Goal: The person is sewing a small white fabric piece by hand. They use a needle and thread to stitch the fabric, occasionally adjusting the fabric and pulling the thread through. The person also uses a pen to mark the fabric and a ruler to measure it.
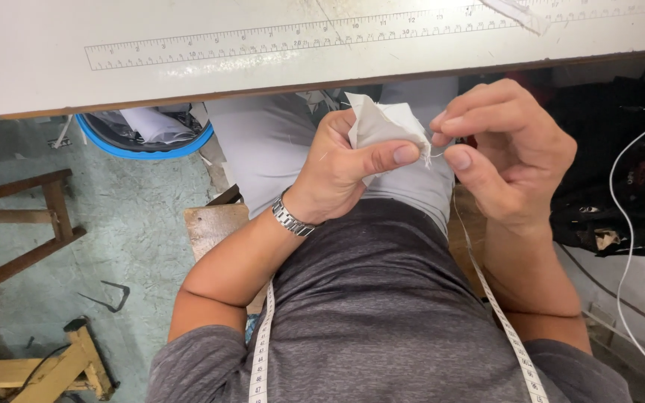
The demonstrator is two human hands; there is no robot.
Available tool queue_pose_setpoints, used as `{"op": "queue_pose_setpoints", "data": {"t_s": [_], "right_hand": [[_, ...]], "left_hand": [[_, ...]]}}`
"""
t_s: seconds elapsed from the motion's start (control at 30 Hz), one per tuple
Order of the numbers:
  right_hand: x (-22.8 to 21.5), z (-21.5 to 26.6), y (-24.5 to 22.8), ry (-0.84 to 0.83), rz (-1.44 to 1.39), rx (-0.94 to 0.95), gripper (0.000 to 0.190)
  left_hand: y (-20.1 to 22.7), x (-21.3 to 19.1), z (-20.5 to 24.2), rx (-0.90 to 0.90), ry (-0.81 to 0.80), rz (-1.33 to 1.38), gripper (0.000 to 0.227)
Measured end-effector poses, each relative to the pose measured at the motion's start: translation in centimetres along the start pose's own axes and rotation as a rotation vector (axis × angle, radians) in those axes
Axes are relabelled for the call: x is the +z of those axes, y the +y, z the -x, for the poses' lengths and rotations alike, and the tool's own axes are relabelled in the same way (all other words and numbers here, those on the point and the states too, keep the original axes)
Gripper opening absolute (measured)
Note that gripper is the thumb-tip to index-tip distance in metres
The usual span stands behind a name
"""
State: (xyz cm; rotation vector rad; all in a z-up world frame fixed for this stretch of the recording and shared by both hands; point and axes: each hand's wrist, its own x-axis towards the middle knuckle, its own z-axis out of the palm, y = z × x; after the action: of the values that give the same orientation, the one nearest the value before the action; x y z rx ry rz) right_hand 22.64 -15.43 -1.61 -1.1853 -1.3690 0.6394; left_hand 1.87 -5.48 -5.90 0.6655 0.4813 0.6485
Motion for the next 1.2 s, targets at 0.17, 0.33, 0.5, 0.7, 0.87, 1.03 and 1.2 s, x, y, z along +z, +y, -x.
{"op": "queue_pose_setpoints", "data": {"t_s": [0.17, 0.33, 0.5, 0.7, 0.87, 1.03, 1.2], "right_hand": [[-0.4, -0.7, 0.3, -0.036, 0.04, 0.005, 0.019], [-1.1, -1.0, 1.2, -0.162, 0.077, -0.215, 0.025], [-1.1, -1.8, 0.9, -0.127, 0.115, -0.253, 0.011], [1.0, -1.2, 0.8, 0.106, 0.202, -0.238, 0.051], [2.1, -1.7, 1.9, 0.041, 0.482, -0.266, 0.088], [2.6, -3.1, 1.3, 0.133, 0.501, -0.369, 0.036], [3.2, -4.2, -0.4, 0.092, 0.464, -0.429, 0.025]], "left_hand": [[0.2, -0.4, 0.2, -0.061, -0.074, 0.022, 0.02], [0.2, -0.4, 0.5, -0.008, -0.072, -0.02, 0.015], [1.1, 0.3, 0.3, 0.006, -0.072, -0.136, 0.026], [2.6, 0.5, 0.0, 0.171, -0.042, -0.214, 0.025], [3.1, 0.1, 1.0, 0.247, -0.254, -0.267, 0.051], [5.1, 1.0, 1.2, 0.752, -0.025, -1.122, 0.031], [6.9, 0.4, -1.1, 1.13, 0.27, -1.213, 0.041]]}}
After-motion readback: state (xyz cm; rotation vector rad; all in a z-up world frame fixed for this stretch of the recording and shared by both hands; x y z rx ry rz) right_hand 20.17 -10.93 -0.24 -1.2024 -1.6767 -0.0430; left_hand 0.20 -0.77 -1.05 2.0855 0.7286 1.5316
